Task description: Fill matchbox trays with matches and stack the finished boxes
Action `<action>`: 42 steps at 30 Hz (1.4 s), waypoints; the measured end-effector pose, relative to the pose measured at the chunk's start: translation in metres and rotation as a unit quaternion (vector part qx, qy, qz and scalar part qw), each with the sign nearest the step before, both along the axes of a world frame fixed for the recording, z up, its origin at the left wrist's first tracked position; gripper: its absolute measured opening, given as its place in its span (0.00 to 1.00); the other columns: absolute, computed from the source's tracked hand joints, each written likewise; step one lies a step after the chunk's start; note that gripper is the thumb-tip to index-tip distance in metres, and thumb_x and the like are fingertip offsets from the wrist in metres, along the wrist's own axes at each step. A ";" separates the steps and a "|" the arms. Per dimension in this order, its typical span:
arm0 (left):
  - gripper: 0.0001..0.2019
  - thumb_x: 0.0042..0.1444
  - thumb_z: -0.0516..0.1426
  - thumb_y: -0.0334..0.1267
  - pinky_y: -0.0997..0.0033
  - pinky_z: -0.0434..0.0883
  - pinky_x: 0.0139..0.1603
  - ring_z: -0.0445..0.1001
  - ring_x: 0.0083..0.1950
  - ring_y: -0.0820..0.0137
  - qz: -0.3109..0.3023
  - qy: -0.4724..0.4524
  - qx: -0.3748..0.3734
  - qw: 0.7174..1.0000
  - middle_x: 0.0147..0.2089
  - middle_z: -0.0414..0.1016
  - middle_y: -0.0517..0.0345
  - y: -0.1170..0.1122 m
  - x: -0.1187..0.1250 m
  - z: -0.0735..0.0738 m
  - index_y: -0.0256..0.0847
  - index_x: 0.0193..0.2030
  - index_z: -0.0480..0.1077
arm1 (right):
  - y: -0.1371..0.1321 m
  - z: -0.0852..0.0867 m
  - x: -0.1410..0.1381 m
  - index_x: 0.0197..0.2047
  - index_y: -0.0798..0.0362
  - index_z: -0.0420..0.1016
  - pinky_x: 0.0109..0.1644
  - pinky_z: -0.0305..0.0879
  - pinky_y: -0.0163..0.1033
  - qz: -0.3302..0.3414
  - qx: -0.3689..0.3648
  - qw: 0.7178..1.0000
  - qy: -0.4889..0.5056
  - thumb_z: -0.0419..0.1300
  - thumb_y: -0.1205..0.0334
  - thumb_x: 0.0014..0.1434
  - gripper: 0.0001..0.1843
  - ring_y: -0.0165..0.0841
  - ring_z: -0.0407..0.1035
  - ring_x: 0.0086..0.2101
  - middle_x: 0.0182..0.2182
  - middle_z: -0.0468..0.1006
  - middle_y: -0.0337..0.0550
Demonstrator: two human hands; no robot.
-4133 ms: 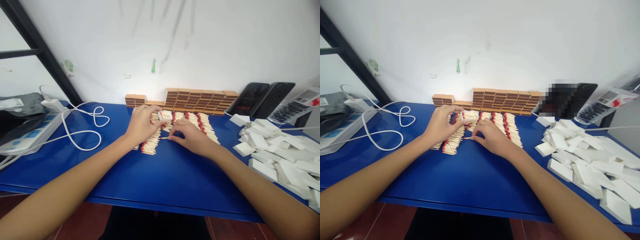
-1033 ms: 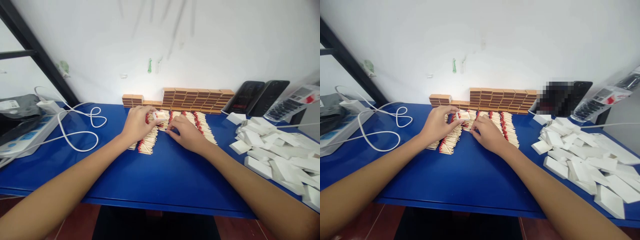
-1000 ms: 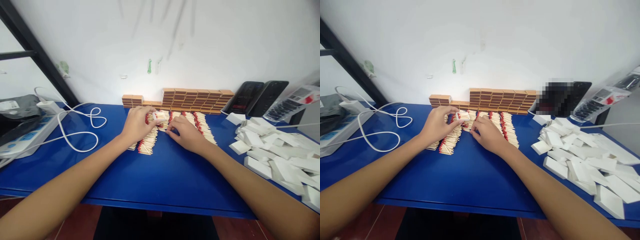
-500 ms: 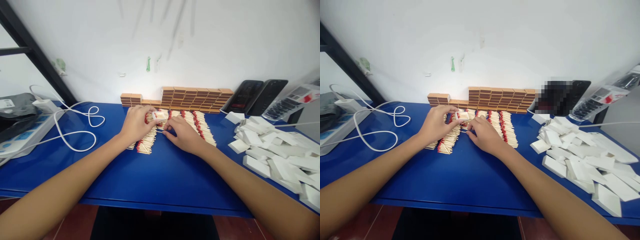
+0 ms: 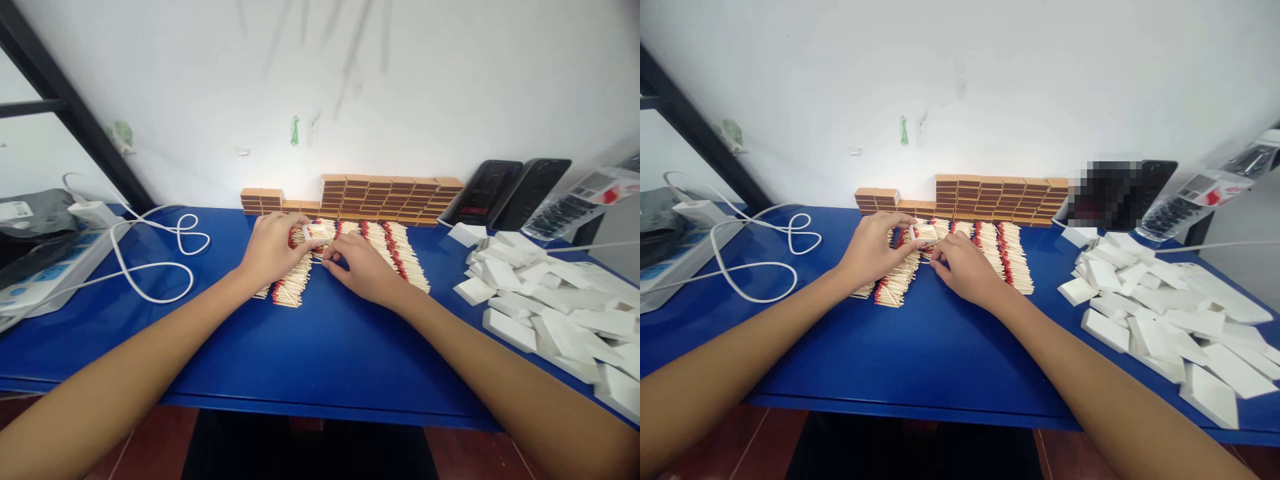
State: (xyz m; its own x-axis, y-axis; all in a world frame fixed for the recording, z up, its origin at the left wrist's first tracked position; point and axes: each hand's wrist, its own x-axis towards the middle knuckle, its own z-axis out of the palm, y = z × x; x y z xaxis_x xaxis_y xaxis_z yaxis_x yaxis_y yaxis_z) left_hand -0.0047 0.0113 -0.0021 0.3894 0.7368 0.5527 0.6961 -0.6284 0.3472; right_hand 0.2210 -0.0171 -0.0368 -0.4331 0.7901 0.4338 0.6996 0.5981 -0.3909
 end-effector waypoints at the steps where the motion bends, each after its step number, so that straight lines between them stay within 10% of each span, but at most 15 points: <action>1: 0.15 0.62 0.72 0.44 0.48 0.73 0.62 0.83 0.57 0.52 -0.001 -0.001 0.000 1.000 0.52 0.87 0.53 0.000 0.000 0.000 0.46 0.52 0.78 | 0.000 0.000 0.000 0.38 0.49 0.74 0.52 0.66 0.50 -0.004 -0.003 1.000 0.002 0.62 0.66 0.68 0.05 0.44 0.70 0.45 0.37 0.79 0.46; 16: 0.16 0.63 0.72 0.47 0.48 0.73 0.62 0.83 0.57 0.52 -0.007 0.005 0.007 1.000 0.53 0.88 0.52 0.003 -0.003 -0.001 0.45 0.52 0.79 | 0.003 0.017 0.026 0.33 0.49 0.73 0.46 0.63 0.48 -0.045 -0.056 0.995 -0.072 0.60 0.65 0.69 0.11 0.44 0.70 0.40 0.33 0.79 0.47; 42: 0.16 0.60 0.74 0.44 0.57 0.77 0.58 0.85 0.54 0.58 -0.126 -0.058 -0.032 0.990 0.53 0.88 0.55 -0.011 0.008 -0.001 0.44 0.51 0.80 | -0.007 0.026 0.016 0.41 0.48 0.72 0.46 0.60 0.48 -0.017 0.104 0.994 0.032 0.60 0.63 0.72 0.05 0.43 0.68 0.42 0.36 0.78 0.45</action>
